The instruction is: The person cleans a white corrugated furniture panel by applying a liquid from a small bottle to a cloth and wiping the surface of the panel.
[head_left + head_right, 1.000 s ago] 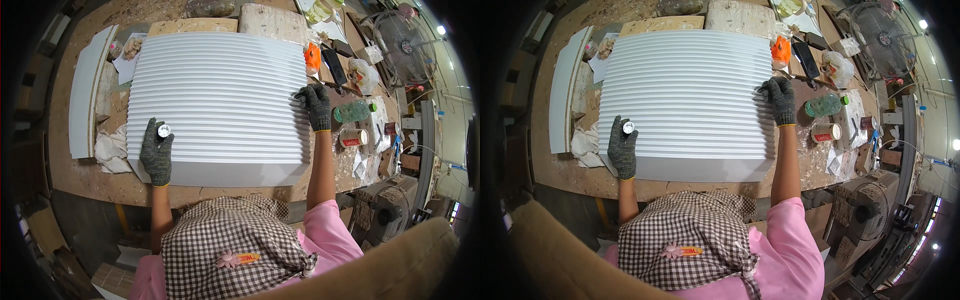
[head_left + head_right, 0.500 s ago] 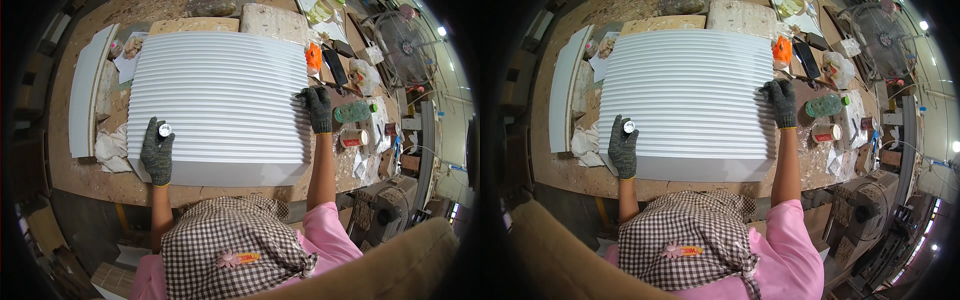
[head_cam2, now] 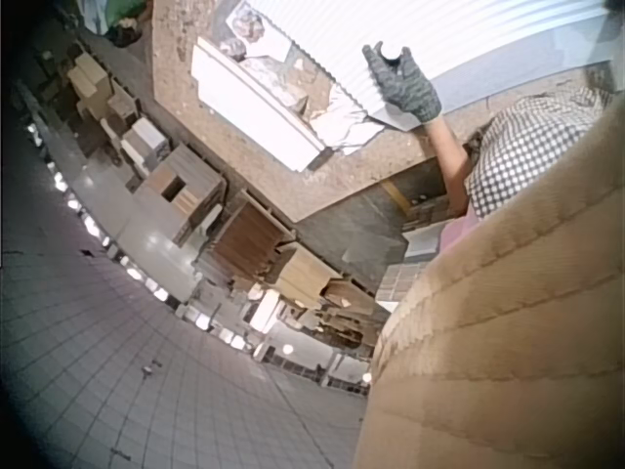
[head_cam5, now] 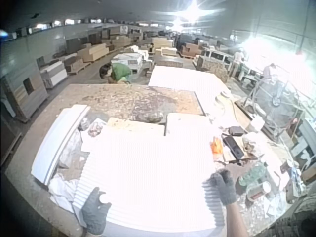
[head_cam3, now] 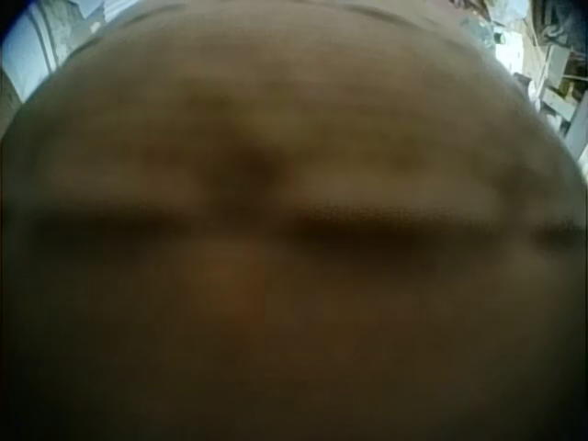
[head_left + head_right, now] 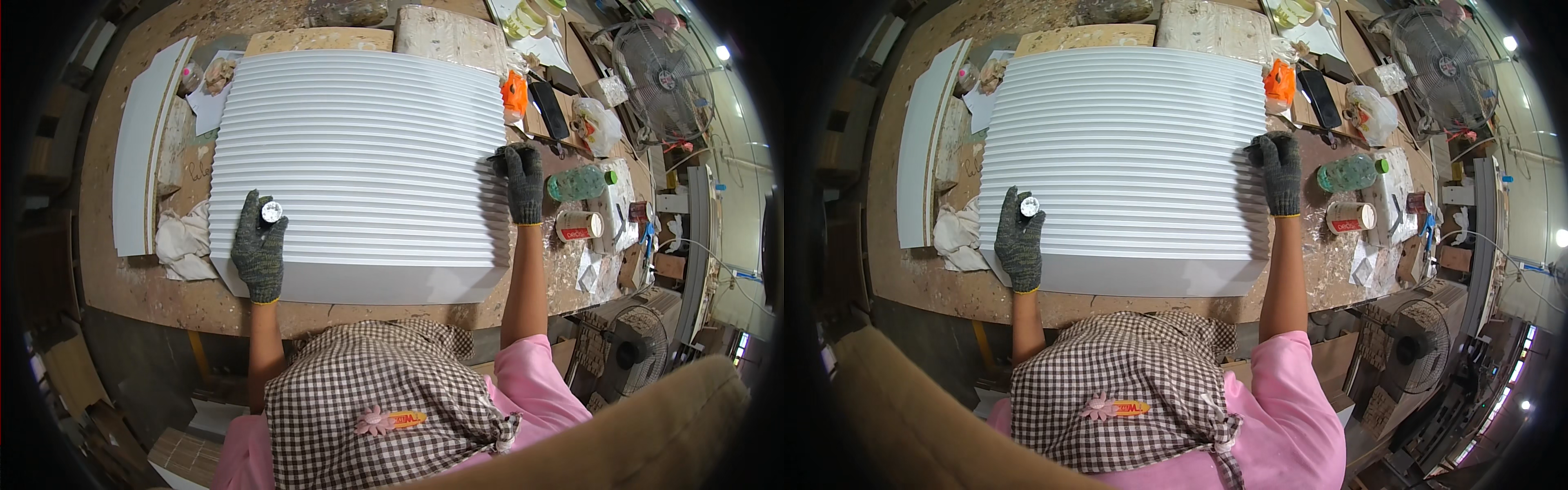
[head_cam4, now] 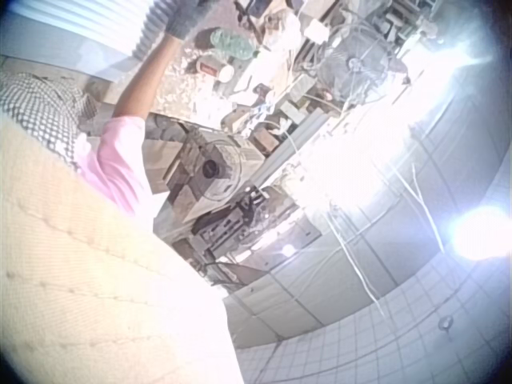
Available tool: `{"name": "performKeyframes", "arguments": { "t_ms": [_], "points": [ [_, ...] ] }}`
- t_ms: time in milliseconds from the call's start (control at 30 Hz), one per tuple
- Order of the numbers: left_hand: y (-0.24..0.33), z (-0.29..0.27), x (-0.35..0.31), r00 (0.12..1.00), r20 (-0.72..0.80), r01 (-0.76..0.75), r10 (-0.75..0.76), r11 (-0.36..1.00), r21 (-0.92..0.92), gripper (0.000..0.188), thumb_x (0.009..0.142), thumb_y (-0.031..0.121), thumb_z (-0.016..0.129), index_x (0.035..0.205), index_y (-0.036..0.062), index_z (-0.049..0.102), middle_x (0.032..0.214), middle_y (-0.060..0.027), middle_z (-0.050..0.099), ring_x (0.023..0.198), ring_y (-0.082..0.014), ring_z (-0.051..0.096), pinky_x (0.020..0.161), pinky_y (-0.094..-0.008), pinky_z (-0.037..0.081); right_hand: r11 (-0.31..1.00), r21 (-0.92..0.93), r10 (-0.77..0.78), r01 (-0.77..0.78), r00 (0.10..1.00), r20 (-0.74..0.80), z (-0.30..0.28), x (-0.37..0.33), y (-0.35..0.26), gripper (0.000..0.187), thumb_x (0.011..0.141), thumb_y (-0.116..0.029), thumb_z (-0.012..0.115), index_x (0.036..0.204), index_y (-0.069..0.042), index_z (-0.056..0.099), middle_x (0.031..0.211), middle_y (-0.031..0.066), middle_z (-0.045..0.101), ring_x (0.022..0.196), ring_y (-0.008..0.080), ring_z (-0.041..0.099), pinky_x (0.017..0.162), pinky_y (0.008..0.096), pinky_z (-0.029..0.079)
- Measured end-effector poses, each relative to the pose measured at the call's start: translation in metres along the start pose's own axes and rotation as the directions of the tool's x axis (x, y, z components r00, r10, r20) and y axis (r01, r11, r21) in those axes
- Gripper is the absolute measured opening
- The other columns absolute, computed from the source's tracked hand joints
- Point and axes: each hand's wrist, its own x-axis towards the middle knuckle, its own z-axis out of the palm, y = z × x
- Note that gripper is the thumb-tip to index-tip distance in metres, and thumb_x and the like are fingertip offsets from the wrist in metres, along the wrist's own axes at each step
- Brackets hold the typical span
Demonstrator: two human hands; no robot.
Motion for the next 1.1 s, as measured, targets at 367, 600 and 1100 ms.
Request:
{"name": "performKeyframes", "arguments": {
  "t_ms": [367,600,1100],
  "points": [
    [-0.006,0.001,-0.001,0.999,-0.004,-0.035,0.035,0.998,-0.06,0.063,0.084,-0.005,0.075,0.142,-0.002,0.052,0.127,-0.0124,0.066,0.114,-0.0183,0.063,0.099,-0.0312,0.053,0.994,0.081,-0.079,0.079,0.997,-0.001,0.007,-0.004,0.012,0.01,0.102,-0.013,0.06,0.107,-0.005,0.058,0.09,0.003,0.065,0.076,0.0097,0.058,0.069,0.0264,0.05],
    [0.0,0.001,0.002,1.0,0.008,-0.012,0.012,1.0,-0.027,0.062,0.085,-0.005,0.075,0.143,-0.0023,0.051,0.129,-0.0128,0.065,0.115,-0.0186,0.063,0.099,-0.0313,0.053,0.996,0.085,-0.023,0.026,0.999,-0.033,0.004,-0.007,0.005,0.01,0.102,-0.014,0.06,0.106,-0.005,0.061,0.092,0.0028,0.066,0.077,0.0097,0.059,0.071,0.0262,0.05],
    [-0.005,-0.039,0.017,0.962,-0.264,-0.066,0.067,0.998,0.011,0.058,0.085,-0.003,0.074,0.14,-0.0022,0.054,0.129,-0.008,0.064,0.116,-0.0157,0.059,0.103,-0.0299,0.048,0.939,0.339,-0.01,-0.068,0.975,0.224,0.112,-0.008,-0.066,0.012,0.1,-0.013,0.063,0.105,-0.003,0.062,0.085,0.008,0.069,0.067,0.0118,0.06,0.058,0.0248,0.046]
  ]
}}
